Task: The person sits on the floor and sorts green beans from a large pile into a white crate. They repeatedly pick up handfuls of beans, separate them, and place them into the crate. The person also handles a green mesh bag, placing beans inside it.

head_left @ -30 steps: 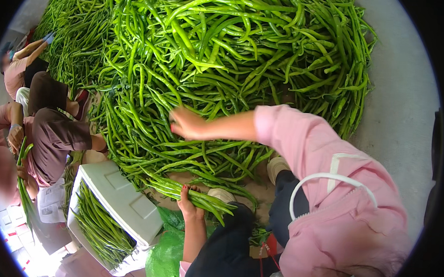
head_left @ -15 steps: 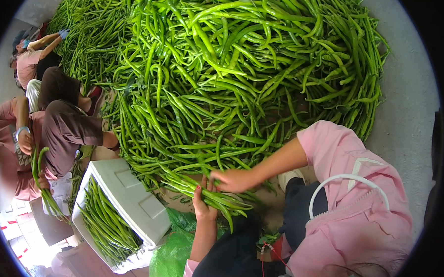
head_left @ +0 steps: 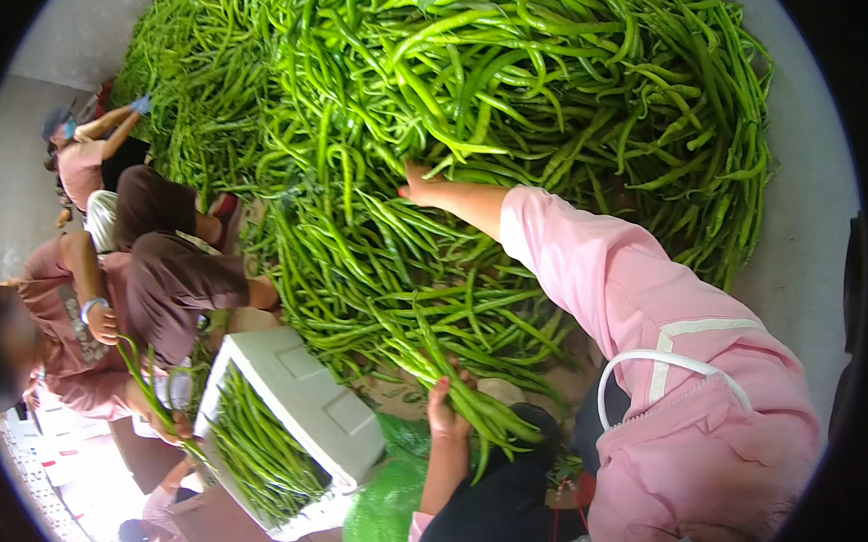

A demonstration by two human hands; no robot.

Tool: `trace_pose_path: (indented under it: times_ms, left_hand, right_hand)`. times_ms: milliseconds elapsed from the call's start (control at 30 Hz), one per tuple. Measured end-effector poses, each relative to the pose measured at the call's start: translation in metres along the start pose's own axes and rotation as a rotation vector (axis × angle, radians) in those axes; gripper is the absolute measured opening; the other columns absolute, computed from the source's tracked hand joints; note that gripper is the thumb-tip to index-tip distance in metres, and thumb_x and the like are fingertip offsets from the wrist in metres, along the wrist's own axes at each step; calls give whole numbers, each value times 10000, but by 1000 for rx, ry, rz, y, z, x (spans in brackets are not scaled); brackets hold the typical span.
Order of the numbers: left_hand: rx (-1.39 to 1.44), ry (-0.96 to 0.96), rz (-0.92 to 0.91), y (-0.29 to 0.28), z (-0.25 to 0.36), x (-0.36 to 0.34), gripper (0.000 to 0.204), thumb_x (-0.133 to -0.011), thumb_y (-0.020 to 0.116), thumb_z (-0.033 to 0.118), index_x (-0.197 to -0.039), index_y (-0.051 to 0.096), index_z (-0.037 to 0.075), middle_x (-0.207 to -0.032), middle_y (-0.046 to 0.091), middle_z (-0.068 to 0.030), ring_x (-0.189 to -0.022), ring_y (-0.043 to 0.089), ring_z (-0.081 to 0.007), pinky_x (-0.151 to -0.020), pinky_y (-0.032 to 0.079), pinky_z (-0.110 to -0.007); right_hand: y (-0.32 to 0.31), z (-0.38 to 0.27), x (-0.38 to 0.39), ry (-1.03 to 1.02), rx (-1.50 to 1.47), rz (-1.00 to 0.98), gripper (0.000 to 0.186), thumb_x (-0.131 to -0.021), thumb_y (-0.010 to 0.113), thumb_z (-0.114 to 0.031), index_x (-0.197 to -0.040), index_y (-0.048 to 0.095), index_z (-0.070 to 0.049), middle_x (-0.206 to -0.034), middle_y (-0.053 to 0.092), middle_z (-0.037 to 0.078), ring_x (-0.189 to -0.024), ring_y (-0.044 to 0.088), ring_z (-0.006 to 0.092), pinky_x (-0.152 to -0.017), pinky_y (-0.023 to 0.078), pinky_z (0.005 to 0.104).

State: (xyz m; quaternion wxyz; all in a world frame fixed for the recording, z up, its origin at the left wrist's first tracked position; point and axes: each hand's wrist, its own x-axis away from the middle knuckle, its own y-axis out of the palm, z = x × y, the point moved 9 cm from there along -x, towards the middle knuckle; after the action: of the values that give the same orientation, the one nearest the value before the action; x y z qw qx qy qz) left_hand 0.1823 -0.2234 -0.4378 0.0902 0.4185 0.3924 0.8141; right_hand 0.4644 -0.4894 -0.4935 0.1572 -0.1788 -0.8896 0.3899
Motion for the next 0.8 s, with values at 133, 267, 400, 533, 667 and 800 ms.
trace_pose_path:
  times_ms: [133, 267, 400, 533, 667, 800]
  left_hand:
    - [-88, 136, 11, 5, 23, 5, 499, -712, 614, 68, -1175, 431, 97, -948, 547, -59, -853, 548, -229, -807, 460, -392]
    - [-162, 183, 58, 2, 33, 10, 434, -714, 604, 53, -1126, 466, 59, -917, 562, -71, -791, 568, -230, -808, 463, -390]
    - [-96, 188, 110, -3, 37, 10, 413, -689, 601, 17, -1079, 468, 12, -984, 528, -99, -781, 548, -244, -755, 476, -367]
    - [-122, 276, 63, 11, 40, 12, 604, -695, 600, 14, -1247, 366, 87, -1005, 525, -77, -851, 537, -254, -807, 449, -398]
    - [-156, 183, -51, 21, 19, 8, 539, -745, 596, 68, -1241, 387, 85, -1027, 539, -54, -895, 529, -230, -858, 423, -366]
    - [-131, 146, 0, 7, 7, -4, 417, -740, 575, 40, -1132, 433, 29, -1032, 499, -78, -920, 512, -216, -847, 426, -342]
  right_hand:
    - [17, -62, 34, -243, -49, -231, 294, -786, 611, -252, -1005, 534, -72, -847, 598, 120, -769, 585, 241, -710, 445, 415]
    - [-82, -155, 109, -942, -492, 212, 295, -813, 588, -202, -1092, 550, -112, -781, 618, 60, -585, 549, 171, -577, 432, 333]
    - [-118, -168, 112, -530, -988, -325, 373, -853, 544, -145, -1216, 465, -106, -677, 551, 19, -558, 505, 121, -537, 430, 272]
    - [-100, -144, 133, -142, -1283, -720, 223, -894, 488, -204, -1074, 536, -82, -622, 490, 2, -521, 458, 94, -483, 373, 230]
    - [-68, -99, 161, 98, -1352, -842, 170, -882, 505, -195, -1008, 569, -100, -620, 496, -3, -519, 450, 78, -471, 367, 216]
    - [-37, -73, 229, 253, -1102, -831, 167, -849, 542, -257, -930, 573, -115, -693, 520, 6, -620, 474, 97, -525, 383, 262]
